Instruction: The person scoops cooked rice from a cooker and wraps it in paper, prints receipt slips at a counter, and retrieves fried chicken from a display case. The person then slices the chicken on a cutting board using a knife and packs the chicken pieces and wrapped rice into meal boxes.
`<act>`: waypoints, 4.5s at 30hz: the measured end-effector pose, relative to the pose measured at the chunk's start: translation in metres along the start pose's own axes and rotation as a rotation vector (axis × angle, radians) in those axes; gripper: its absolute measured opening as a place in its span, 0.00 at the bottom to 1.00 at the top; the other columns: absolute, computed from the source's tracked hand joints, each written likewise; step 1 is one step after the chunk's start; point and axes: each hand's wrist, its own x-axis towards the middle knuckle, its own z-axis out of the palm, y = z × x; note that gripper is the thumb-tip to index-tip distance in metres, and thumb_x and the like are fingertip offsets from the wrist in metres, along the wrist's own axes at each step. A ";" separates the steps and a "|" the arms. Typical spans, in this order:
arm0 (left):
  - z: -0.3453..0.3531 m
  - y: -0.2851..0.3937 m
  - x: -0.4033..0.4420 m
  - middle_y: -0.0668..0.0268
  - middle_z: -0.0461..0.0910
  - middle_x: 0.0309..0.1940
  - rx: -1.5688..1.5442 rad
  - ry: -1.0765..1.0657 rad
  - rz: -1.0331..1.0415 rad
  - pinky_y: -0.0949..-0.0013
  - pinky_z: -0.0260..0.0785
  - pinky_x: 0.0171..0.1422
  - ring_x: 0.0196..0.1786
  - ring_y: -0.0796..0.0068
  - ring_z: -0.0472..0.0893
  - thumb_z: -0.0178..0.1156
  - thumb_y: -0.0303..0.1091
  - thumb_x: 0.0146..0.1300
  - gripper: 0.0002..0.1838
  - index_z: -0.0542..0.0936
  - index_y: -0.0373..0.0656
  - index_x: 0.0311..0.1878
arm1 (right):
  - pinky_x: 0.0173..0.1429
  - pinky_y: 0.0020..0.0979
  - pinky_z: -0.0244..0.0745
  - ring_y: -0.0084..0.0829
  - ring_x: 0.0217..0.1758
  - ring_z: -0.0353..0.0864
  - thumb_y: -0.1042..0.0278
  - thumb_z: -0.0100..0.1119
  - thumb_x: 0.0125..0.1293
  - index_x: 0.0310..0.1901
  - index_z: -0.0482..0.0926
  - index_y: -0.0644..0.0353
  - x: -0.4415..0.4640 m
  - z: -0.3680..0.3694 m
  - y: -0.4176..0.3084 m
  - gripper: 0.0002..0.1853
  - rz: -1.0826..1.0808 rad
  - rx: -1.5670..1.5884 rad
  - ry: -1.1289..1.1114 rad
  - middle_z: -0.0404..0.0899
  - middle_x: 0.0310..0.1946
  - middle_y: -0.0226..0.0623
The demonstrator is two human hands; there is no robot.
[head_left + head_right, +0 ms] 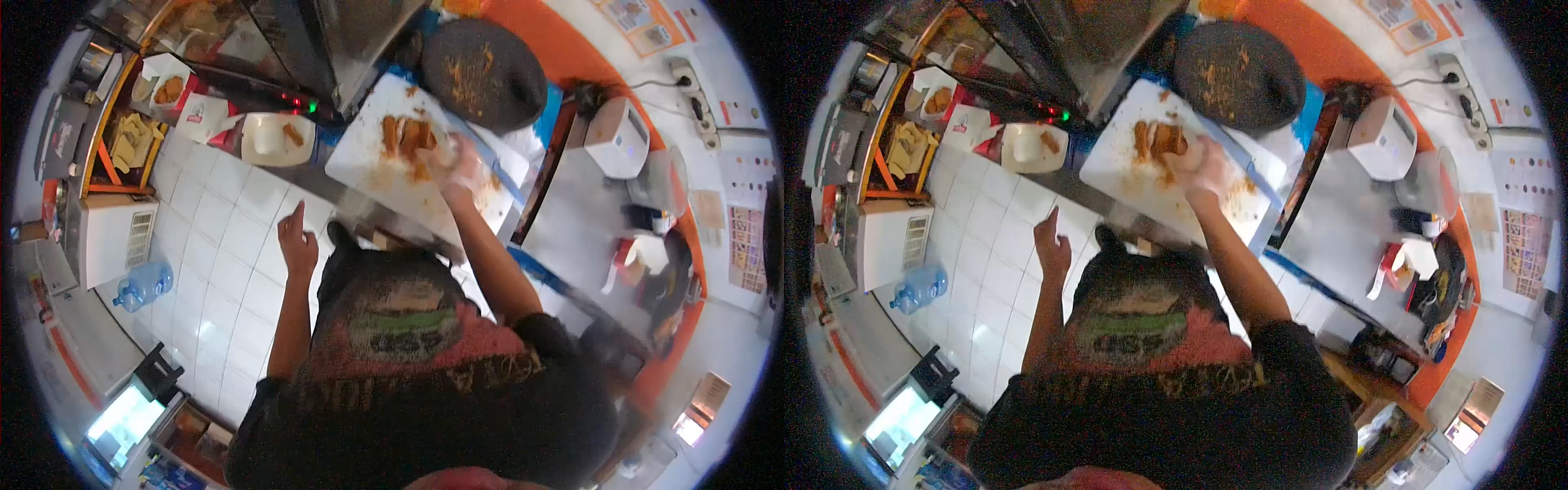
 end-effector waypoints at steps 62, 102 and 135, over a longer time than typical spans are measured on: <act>-0.013 -0.028 0.023 0.52 0.76 0.51 -0.065 0.044 -0.031 0.53 0.64 0.66 0.55 0.52 0.72 0.51 0.16 0.50 0.37 0.71 0.43 0.69 | 0.61 0.42 0.74 0.46 0.62 0.76 0.64 0.66 0.55 0.58 0.75 0.57 0.054 0.045 0.044 0.27 0.095 0.375 -0.138 0.76 0.59 0.44; 0.121 0.148 0.261 0.69 0.63 0.73 0.038 -0.368 0.698 0.57 0.61 0.69 0.68 0.59 0.65 0.54 0.21 0.61 0.32 0.69 0.49 0.70 | 0.44 0.46 0.77 0.50 0.42 0.83 0.71 0.52 0.60 0.32 0.79 0.62 -0.029 0.027 0.004 0.06 0.206 -0.182 -0.363 0.81 0.36 0.52; 0.044 0.139 0.182 0.50 0.77 0.58 -0.329 -0.167 0.537 0.53 0.63 0.65 0.53 0.48 0.73 0.50 0.21 0.55 0.29 0.73 0.38 0.64 | 0.50 0.43 0.75 0.44 0.43 0.81 0.61 0.49 0.67 0.36 0.84 0.55 0.014 -0.012 0.053 0.13 -0.243 -0.501 -0.420 0.83 0.35 0.44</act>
